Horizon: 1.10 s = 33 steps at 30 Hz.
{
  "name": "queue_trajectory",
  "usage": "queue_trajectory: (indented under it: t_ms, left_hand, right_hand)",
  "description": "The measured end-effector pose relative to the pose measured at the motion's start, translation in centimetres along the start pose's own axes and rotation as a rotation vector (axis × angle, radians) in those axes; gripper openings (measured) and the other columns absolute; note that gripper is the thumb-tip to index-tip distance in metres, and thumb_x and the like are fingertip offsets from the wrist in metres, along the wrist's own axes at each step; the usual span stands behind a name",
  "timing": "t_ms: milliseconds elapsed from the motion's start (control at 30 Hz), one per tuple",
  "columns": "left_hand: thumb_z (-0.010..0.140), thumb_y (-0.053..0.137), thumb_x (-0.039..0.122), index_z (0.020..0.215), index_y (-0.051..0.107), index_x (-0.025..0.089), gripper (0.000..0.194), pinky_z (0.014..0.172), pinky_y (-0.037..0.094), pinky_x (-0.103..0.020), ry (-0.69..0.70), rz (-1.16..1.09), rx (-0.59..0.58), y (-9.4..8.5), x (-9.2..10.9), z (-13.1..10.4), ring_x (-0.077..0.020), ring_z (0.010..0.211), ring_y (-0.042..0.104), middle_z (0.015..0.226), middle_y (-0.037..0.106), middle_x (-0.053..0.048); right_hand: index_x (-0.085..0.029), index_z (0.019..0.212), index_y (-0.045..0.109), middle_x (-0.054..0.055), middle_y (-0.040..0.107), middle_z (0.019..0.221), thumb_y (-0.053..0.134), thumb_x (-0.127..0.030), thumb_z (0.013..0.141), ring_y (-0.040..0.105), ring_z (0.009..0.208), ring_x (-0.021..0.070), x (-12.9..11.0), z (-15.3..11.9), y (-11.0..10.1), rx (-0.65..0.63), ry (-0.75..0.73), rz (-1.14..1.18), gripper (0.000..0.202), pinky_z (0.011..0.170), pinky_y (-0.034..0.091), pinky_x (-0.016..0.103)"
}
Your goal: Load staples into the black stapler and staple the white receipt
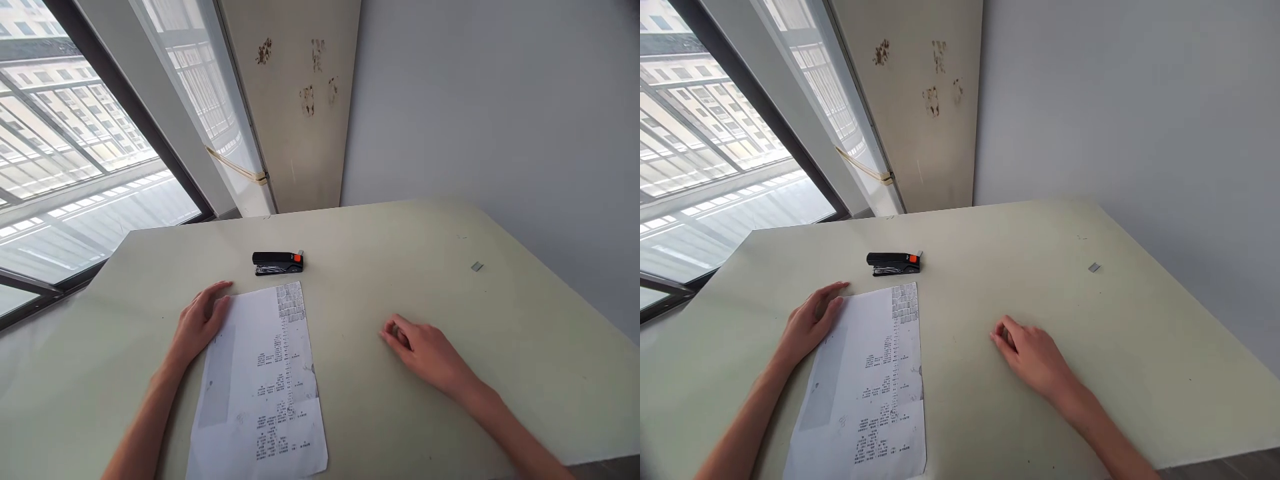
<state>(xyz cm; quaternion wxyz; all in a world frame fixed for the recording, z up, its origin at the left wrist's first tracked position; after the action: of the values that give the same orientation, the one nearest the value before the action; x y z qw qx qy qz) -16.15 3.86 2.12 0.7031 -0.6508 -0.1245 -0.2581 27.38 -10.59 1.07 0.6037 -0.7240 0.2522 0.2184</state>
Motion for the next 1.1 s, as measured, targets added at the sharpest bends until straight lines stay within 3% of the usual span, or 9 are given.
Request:
queue_trajectory:
  t_ms: [100, 200, 400, 533, 633, 833, 1100]
  left_hand:
    - [0.104, 0.040, 0.062, 0.136, 0.063, 0.029, 0.051, 0.103, 0.051, -0.040, 0.002, -0.018, 0.009, 0.2, 0.1, 0.0, -0.0270, 0.111, 0.069, 0.139, 0.070, -0.005]
    - [0.105, 0.040, 0.061, 0.134, 0.065, 0.028, 0.050, 0.101, 0.051, -0.039, -0.005, -0.042, 0.015, 0.2, -0.1, -0.1, -0.0263, 0.112, 0.069, 0.139, 0.071, -0.005]
    - [0.104, 0.047, 0.058, 0.135, 0.065, 0.029, 0.047, 0.086, 0.052, -0.035, 0.027, -0.026, 0.001, 0.3, 0.0, -0.3, -0.0247, 0.104, 0.069, 0.144, 0.067, -0.004]
    - [0.104, 0.047, 0.056, 0.133, 0.065, 0.027, 0.045, 0.097, 0.051, -0.037, 0.077, -0.016, 0.005, 0.5, -0.1, -0.1, -0.0276, 0.123, 0.064, 0.145, 0.067, -0.005]
    - [0.104, 0.046, 0.055, 0.133, 0.065, 0.027, 0.045, 0.102, 0.051, -0.039, 0.091, -0.004, 0.003, 0.6, -0.3, 0.1, -0.0288, 0.134, 0.059, 0.146, 0.066, -0.005]
    - [0.104, 0.049, 0.052, 0.130, 0.066, 0.027, 0.040, 0.110, 0.047, -0.041, 0.136, 0.004, 0.021, 0.6, -0.2, 0.1, -0.0277, 0.136, 0.059, 0.143, 0.068, -0.004]
    - [0.104, 0.048, 0.051, 0.130, 0.065, 0.027, 0.039, 0.111, 0.048, -0.044, 0.168, 0.020, 0.026, 0.7, -0.3, 0.2, -0.0291, 0.136, 0.058, 0.143, 0.068, -0.005]
  right_hand:
    - [-0.027, 0.078, 0.047, -0.006, 0.058, 0.054, 0.046, -0.050, 0.103, 0.049, 0.033, 0.0149, -1.5, 3.8, -0.3, -0.142, 0.094, -0.026, 0.034, 0.044, 0.044, 0.033]
    - [-0.027, 0.076, 0.042, -0.006, 0.055, 0.044, 0.047, -0.049, 0.103, 0.052, 0.033, 0.0156, -3.1, 6.6, 0.0, -0.223, 0.096, 0.014, 0.036, 0.046, 0.045, 0.031]
    - [-0.025, 0.085, 0.056, -0.004, 0.066, 0.050, 0.050, -0.055, 0.102, 0.060, 0.037, 0.0152, -3.0, 7.7, 0.4, -0.263, 0.009, 0.203, 0.035, 0.047, 0.044, 0.027]
    - [-0.024, 0.095, 0.064, -0.005, 0.065, 0.058, 0.049, -0.058, 0.102, 0.057, 0.039, 0.0132, -2.0, 7.2, 0.6, -0.198, -0.072, 0.344, 0.038, 0.053, 0.050, 0.028]
    - [-0.024, 0.094, 0.063, -0.005, 0.064, 0.061, 0.048, -0.060, 0.102, 0.050, 0.039, 0.0126, -1.9, 7.1, 1.1, -0.111, -0.117, 0.369, 0.039, 0.049, 0.046, 0.028]
    - [-0.025, 0.088, 0.063, -0.004, 0.057, 0.060, 0.047, -0.051, 0.104, 0.049, 0.054, 0.0147, -2.3, 7.3, 2.4, 0.055, -0.222, 0.201, 0.034, 0.060, 0.042, 0.029]
    - [-0.025, 0.088, 0.062, -0.004, 0.058, 0.063, 0.045, -0.050, 0.104, 0.049, 0.055, 0.0143, -2.1, 7.4, 2.6, 0.070, -0.249, 0.161, 0.034, 0.063, 0.040, 0.029]
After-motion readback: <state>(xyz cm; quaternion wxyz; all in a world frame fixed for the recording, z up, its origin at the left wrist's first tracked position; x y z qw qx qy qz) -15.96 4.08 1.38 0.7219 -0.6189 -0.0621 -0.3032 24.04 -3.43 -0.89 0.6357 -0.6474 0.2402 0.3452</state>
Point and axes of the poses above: each hand's wrist, its own z-axis towards the middle knuckle, its own y-axis out of the palm, x = y × z, the point moved 1 cm from there along z, towards the middle knuckle
